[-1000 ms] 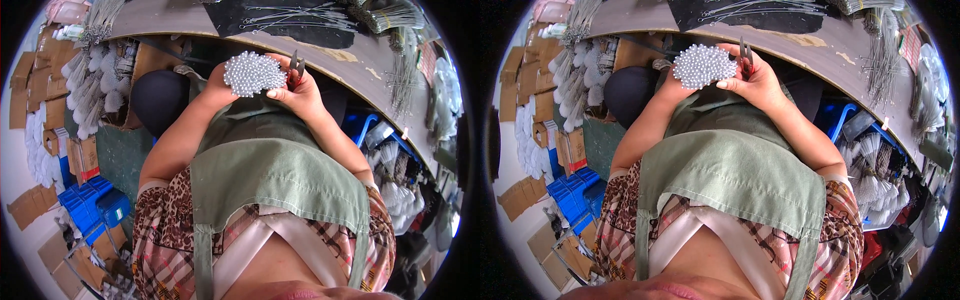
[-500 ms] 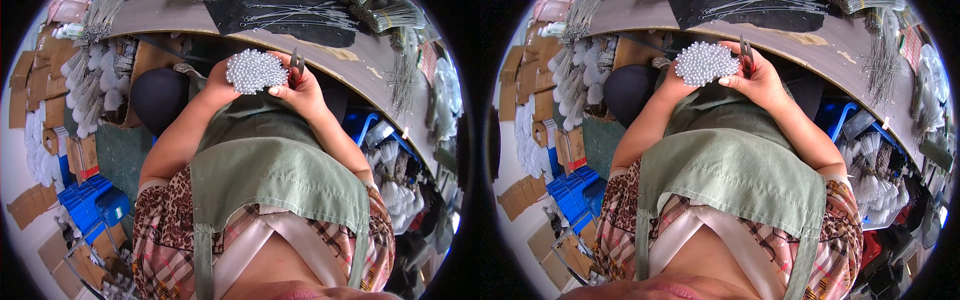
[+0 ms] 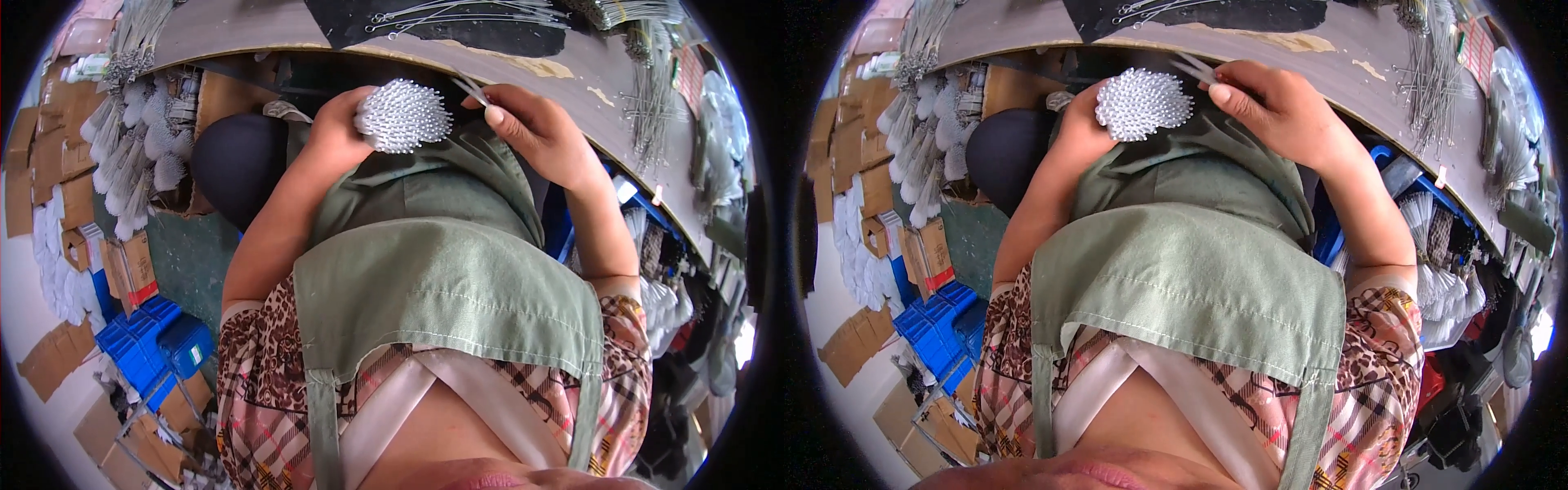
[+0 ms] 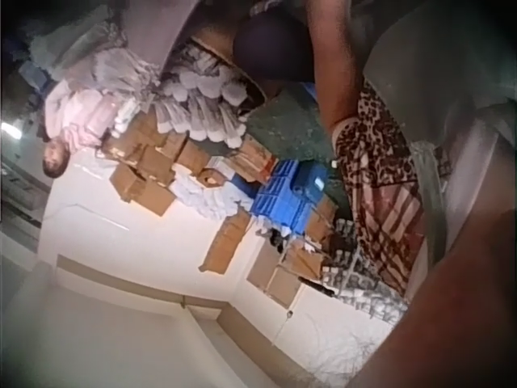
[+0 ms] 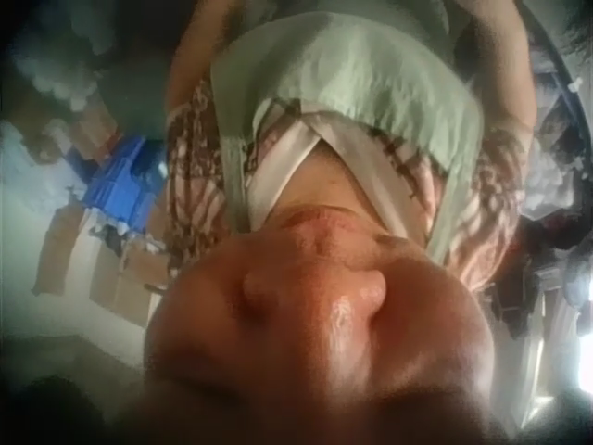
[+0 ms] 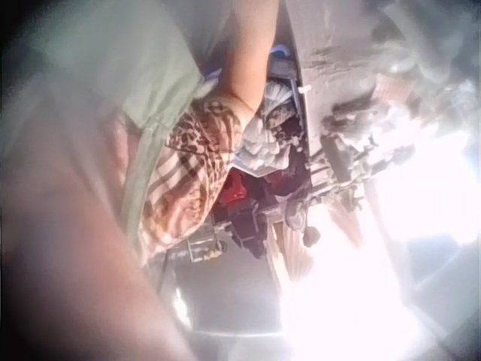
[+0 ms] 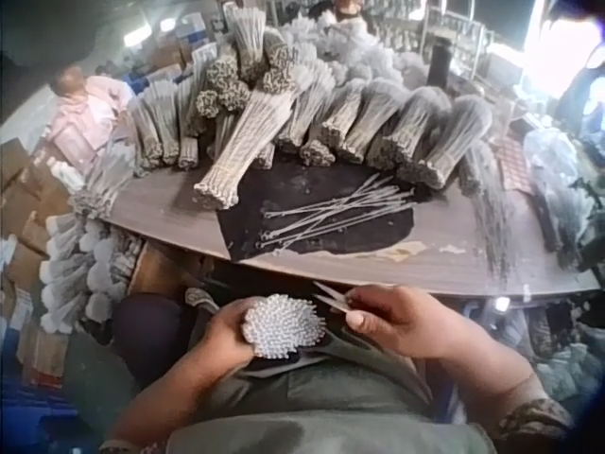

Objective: Assembling bunches of bristles into industrial brushes or components, including trimming or crimping with pliers.

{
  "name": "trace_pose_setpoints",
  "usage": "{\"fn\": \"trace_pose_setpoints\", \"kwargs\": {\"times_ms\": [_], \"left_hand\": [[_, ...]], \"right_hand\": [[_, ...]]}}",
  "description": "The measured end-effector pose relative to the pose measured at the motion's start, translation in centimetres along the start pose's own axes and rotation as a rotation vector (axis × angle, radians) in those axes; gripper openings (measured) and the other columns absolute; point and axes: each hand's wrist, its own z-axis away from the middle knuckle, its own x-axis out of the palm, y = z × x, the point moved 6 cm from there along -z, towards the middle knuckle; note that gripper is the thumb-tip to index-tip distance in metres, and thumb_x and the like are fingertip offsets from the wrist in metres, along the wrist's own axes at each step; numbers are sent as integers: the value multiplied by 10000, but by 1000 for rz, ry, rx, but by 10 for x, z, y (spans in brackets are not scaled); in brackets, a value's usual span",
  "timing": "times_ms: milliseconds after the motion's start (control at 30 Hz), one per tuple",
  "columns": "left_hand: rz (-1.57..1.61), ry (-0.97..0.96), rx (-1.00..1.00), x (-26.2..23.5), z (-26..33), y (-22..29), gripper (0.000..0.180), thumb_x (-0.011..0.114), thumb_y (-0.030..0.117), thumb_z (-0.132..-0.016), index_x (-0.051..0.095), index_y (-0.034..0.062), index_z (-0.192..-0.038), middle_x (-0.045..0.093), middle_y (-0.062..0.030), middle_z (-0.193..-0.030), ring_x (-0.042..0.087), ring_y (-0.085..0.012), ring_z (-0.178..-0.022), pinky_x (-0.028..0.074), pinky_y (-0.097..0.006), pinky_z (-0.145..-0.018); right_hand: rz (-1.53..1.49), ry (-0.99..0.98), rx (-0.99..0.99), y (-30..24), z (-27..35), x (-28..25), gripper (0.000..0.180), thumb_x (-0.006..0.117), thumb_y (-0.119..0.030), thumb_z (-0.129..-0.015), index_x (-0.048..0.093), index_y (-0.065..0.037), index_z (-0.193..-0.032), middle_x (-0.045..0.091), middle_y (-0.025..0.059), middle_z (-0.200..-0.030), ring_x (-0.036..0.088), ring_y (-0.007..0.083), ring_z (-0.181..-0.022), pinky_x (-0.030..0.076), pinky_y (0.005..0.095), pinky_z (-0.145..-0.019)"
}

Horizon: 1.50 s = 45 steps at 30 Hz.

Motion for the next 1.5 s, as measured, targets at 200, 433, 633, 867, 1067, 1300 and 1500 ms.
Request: {"fn": "trace_pose_setpoints", "kwargs": {"times_ms": [200,433,633,867,1067,1300,1500], "left_hand": [[-160,69,91,-4,-2,2,407,733,40,-621,606,66,-1007,647,-121,-925,627,-288,-866,494,-336,-776],[-330,83,168,-6,-5,20,363,678,15,-617,605,61,-970,641,-130,-907,603,-333,-859,481,-380,-769],[-363,118,188,-7,-5,28,319,648,-3,-631,611,62,-940,645,-127,-908,602,-329,-869,475,-384,-780],[-396,123,183,-8,-5,28,321,641,-12,-627,614,61,-938,646,-121,-910,599,-331,-878,474,-386,-786],[-429,149,192,-10,-6,27,314,637,-4,-635,618,64,-941,646,-122,-913,597,-334,-879,473,-388,-785],[-419,123,185,-7,-7,33,300,632,4,-642,617,61,-936,647,-123,-906,597,-336,-868,472,-389,-776],[-470,122,205,-7,-8,33,268,618,4,-647,620,55,-910,649,-123,-888,600,-335,-849,473,-394,-759]], "right_hand": [[30,-25,55,-10,6,3,320,596,-307,-890,654,-5,-978,647,130,-774,596,181,-696,466,302,-653],[182,-18,15,-22,1,5,234,602,-290,-862,682,-74,-902,633,149,-733,608,327,-669,487,371,-610],[232,-21,-56,-24,-2,9,231,597,-293,-859,676,-76,-855,625,141,-717,605,330,-670,489,386,-614],[269,-25,-52,-25,-5,11,236,590,-296,-858,676,-76,-848,629,140,-722,606,334,-678,492,393,-616],[293,-15,-37,-23,-5,10,244,584,-300,-858,673,-75,-835,627,146,-723,601,347,-681,490,406,-615],[314,-3,-66,-24,-6,11,263,571,-308,-861,668,-68,-816,623,151,-712,600,349,-679,488,413,-611],[351,29,-122,-23,-5,13,253,571,-301,-854,676,-75,-815,628,144,-714,604,340,-675,491,410,-608]]}}
